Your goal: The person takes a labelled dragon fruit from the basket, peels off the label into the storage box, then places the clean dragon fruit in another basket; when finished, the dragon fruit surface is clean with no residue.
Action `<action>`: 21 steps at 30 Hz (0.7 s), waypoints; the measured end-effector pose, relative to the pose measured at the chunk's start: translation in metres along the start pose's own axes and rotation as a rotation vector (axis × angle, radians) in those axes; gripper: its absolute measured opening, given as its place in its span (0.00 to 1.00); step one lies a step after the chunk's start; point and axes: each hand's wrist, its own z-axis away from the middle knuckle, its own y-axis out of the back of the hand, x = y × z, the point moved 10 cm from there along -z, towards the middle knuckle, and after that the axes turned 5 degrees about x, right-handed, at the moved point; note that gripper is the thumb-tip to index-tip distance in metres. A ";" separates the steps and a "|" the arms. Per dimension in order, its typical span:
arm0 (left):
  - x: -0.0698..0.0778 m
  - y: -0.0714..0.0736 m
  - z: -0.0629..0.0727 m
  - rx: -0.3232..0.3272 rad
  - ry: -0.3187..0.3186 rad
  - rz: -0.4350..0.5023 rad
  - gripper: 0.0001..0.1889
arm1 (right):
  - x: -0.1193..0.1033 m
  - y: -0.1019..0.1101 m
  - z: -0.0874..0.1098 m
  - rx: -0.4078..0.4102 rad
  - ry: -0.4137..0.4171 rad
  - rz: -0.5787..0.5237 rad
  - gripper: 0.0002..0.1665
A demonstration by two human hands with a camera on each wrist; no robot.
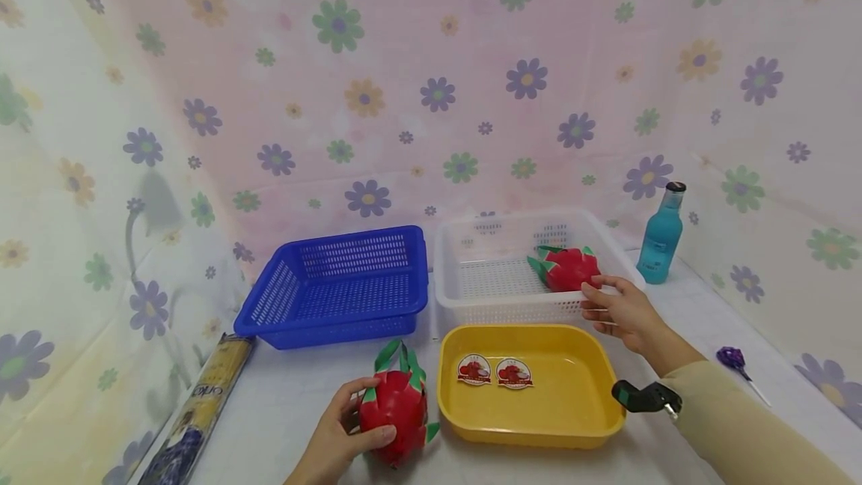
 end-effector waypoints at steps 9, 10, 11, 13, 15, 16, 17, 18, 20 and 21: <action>0.001 0.003 0.002 0.020 0.000 0.009 0.42 | 0.000 -0.001 -0.003 -0.004 -0.006 -0.072 0.58; 0.001 0.004 0.002 0.023 -0.003 0.008 0.42 | 0.000 -0.002 -0.003 -0.004 -0.005 -0.082 0.58; 0.001 0.005 0.002 0.027 -0.005 0.004 0.42 | -0.001 -0.002 -0.003 -0.005 -0.003 -0.090 0.59; 0.001 0.007 0.001 0.037 -0.005 -0.002 0.42 | -0.001 -0.002 -0.002 -0.003 -0.003 -0.103 0.60; 0.002 0.009 0.001 0.045 -0.009 -0.005 0.43 | -0.002 -0.002 -0.001 -0.004 -0.003 -0.106 0.60; 0.002 0.010 0.002 0.048 -0.008 -0.007 0.43 | -0.002 -0.002 -0.001 -0.004 -0.003 -0.106 0.60; 0.002 0.010 0.002 0.052 -0.005 -0.007 0.43 | -0.002 -0.002 -0.001 -0.006 -0.004 -0.108 0.60; 0.003 0.011 0.002 0.053 -0.003 -0.004 0.43 | -0.001 -0.002 0.000 -0.008 -0.005 -0.110 0.59; 0.004 0.011 0.004 0.053 -0.004 -0.003 0.43 | -0.001 -0.002 0.000 -0.012 -0.005 -0.109 0.58; 0.004 0.011 0.004 0.054 0.000 -0.004 0.43 | -0.001 -0.002 0.000 -0.013 -0.004 -0.108 0.58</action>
